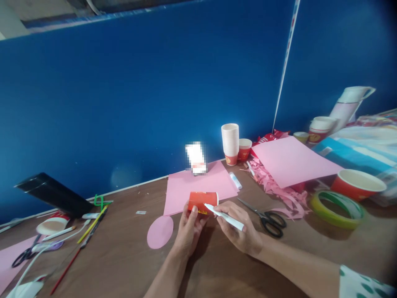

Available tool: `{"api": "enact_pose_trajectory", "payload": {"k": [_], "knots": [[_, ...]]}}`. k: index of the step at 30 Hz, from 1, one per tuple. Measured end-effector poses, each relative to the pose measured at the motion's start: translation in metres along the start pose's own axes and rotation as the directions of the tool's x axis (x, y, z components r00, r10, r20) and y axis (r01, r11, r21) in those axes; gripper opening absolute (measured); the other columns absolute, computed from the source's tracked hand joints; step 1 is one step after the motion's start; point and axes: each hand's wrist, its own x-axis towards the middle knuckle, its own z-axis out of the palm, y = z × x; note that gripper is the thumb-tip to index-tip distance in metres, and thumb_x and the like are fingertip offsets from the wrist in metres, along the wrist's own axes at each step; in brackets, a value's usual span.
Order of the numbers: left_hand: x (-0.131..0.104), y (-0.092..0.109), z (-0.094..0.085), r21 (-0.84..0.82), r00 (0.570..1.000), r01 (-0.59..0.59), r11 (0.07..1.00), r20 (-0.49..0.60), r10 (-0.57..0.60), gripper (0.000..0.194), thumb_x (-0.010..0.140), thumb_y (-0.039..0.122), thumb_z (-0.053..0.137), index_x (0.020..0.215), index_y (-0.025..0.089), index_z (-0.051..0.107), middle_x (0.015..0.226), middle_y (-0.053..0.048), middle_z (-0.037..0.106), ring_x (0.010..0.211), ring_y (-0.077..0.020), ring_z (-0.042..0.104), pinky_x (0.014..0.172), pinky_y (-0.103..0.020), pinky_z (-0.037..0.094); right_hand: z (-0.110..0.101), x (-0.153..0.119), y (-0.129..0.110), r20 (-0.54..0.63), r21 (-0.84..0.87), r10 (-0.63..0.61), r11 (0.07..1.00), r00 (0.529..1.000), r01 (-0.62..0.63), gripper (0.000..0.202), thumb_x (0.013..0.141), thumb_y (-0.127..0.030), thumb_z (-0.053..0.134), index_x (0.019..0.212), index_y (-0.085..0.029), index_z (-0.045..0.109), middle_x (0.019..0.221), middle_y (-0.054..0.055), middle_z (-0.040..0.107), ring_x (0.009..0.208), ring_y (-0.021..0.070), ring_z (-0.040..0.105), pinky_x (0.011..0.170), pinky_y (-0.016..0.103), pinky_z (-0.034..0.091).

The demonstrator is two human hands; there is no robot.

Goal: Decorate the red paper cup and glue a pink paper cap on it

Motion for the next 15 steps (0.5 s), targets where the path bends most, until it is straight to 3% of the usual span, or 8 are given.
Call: {"api": "enact_pose_trajectory", "payload": {"k": [8,15], "knots": [[-0.0042,0.0021,0.0023,0.031,0.999,-0.009,0.999,0.043,0.007,0.039,0.084,0.027,0.058,0.122,0.024,0.051,0.115,-0.009,0.063,0.107,-0.0238,0.058,0.094,-0.042,0.045,0.0004,-0.0004,-0.0010,0.018,0.015,-0.016,1.000,1.000,0.016,0.024,0.084,-0.011,0.048,0.106,-0.021,0.053,0.088,0.006,0.063,0.081,0.0191,0.060,0.076,0.032,0.050],[-0.0017,-0.0024,-0.0031,0.089,1.000,-0.011,0.996,-0.009,0.012,0.049,0.079,0.023,0.065,0.125,0.024,0.047,0.113,-0.009,0.062,0.105,-0.0224,0.058,0.095,-0.041,0.044,0.0006,-0.0020,0.0006,0.025,-0.005,-0.027,1.000,0.999,0.027,0.022,0.084,-0.013,0.049,0.104,-0.020,0.055,0.086,0.006,0.063,0.080,0.0186,0.060,0.075,0.032,0.050]]}}
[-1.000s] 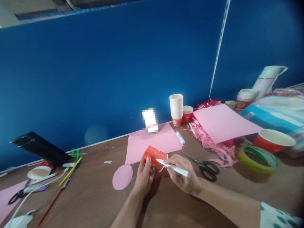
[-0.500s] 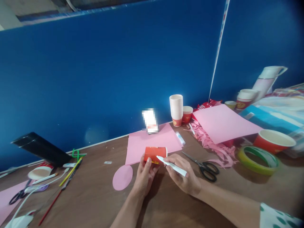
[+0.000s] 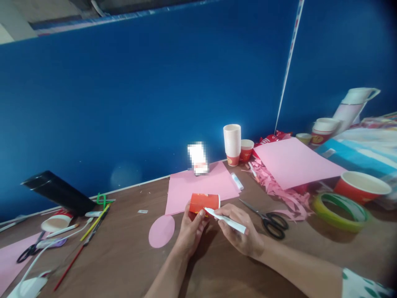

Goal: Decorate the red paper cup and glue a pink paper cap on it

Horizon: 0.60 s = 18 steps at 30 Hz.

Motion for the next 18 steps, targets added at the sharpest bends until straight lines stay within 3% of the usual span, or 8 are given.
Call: {"api": "enact_pose_trajectory", "payload": {"k": [10,18], "knots": [[-0.0013,0.0028,0.0015,-0.009,1.000,0.003,1.000,0.008,-0.003,0.052,0.075,0.023,0.069,0.122,0.026,0.050,0.112,-0.007,0.064,0.105,-0.0225,0.059,0.092,-0.038,0.045,-0.0043,0.0064,-0.0061,-0.086,-0.045,-0.013,0.999,0.996,0.009,0.017,0.083,-0.014,0.049,0.097,-0.020,0.057,0.081,0.005,0.064,0.075,0.0187,0.061,0.070,0.031,0.051],[-0.0019,0.0048,0.0031,-0.067,0.995,0.074,0.995,0.065,-0.070,0.046,0.078,0.027,0.066,0.122,0.023,0.052,0.113,-0.009,0.065,0.107,-0.0241,0.059,0.096,-0.039,0.043,-0.0033,0.0067,-0.0038,-0.171,0.025,0.195,0.981,0.966,-0.193,0.010,0.089,-0.019,0.046,0.091,-0.019,0.055,0.078,0.004,0.060,0.070,0.0169,0.060,0.066,0.028,0.049]]}}
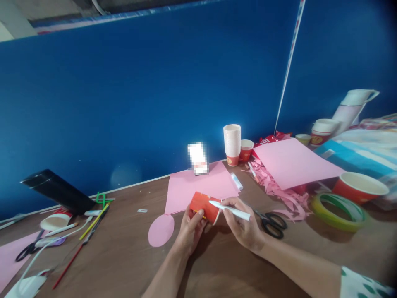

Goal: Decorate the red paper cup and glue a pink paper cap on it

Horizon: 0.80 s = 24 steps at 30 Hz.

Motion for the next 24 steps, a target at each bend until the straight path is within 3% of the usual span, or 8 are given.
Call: {"api": "enact_pose_trajectory", "payload": {"k": [5,13,24], "knots": [[-0.0017,0.0021,-0.0017,-0.025,0.998,0.056,0.998,0.018,-0.055,0.045,0.082,0.028,0.060,0.125,0.022,0.051,0.114,-0.009,0.065,0.108,-0.0262,0.059,0.094,-0.039,0.045,0.0000,-0.0008,-0.0014,-0.014,0.037,0.035,0.999,0.999,-0.035,0.012,0.091,-0.023,0.046,0.088,-0.018,0.057,0.075,0.003,0.060,0.066,0.0157,0.058,0.063,0.028,0.048],[-0.0021,0.0021,-0.0012,0.019,0.997,0.073,0.997,0.038,-0.074,0.044,0.083,0.029,0.059,0.126,0.023,0.051,0.114,-0.008,0.065,0.103,-0.0244,0.061,0.091,-0.035,0.045,-0.0005,0.0023,-0.0030,-0.019,0.034,-0.010,0.999,1.000,0.011,0.011,0.090,-0.022,0.048,0.090,-0.019,0.058,0.077,0.004,0.061,0.069,0.0166,0.059,0.065,0.028,0.049],[-0.0018,0.0043,0.0016,0.066,0.996,0.074,0.995,0.043,-0.077,0.041,0.082,0.031,0.060,0.120,0.018,0.055,0.110,-0.011,0.066,0.106,-0.0278,0.059,0.092,-0.039,0.044,0.0002,0.0005,-0.0005,0.003,0.052,-0.052,0.997,0.999,0.052,0.010,0.089,-0.017,0.048,0.092,-0.019,0.058,0.080,0.004,0.062,0.074,0.0167,0.060,0.071,0.029,0.050]]}}
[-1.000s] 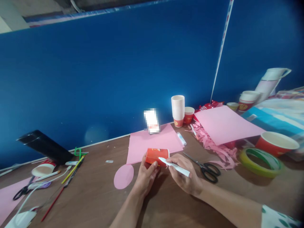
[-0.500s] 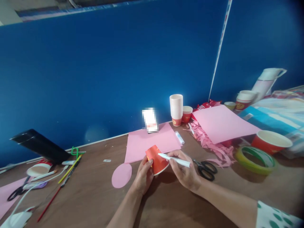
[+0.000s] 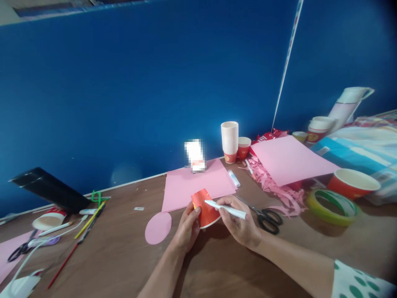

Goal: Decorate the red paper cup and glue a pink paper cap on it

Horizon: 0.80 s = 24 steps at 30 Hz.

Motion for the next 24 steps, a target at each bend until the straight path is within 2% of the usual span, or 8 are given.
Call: {"api": "enact_pose_trajectory", "payload": {"k": [15,19,24], "knots": [[0.0008,-0.0012,-0.0022,-0.028,1.000,0.003,1.000,0.014,-0.003,0.036,0.085,0.027,0.055,0.119,0.018,0.056,0.113,-0.011,0.064,0.108,-0.0268,0.058,0.093,-0.037,0.043,-0.0009,0.0017,-0.0028,0.016,-0.037,-0.008,0.999,1.000,0.008,0.011,0.088,-0.013,0.048,0.090,-0.019,0.057,0.078,0.003,0.061,0.071,0.0153,0.059,0.068,0.027,0.048],[-0.0009,-0.0012,-0.0021,-0.034,1.000,0.007,0.999,0.006,-0.007,0.039,0.085,0.027,0.056,0.124,0.018,0.053,0.114,-0.011,0.064,0.109,-0.0270,0.058,0.093,-0.038,0.043,-0.0016,0.0024,-0.0056,0.001,-0.038,0.012,0.999,1.000,-0.012,0.009,0.087,-0.014,0.049,0.085,-0.019,0.057,0.076,0.002,0.060,0.069,0.0144,0.059,0.067,0.026,0.047],[-0.0022,-0.0006,-0.0011,-0.039,1.000,0.019,0.999,0.002,-0.019,0.040,0.084,0.027,0.057,0.123,0.018,0.053,0.115,-0.011,0.064,0.108,-0.0274,0.058,0.093,-0.038,0.044,-0.0012,0.0020,-0.0046,-0.003,-0.028,0.013,1.000,1.000,-0.013,0.011,0.087,-0.013,0.048,0.089,-0.018,0.058,0.077,0.002,0.060,0.069,0.0149,0.059,0.067,0.027,0.047]]}}
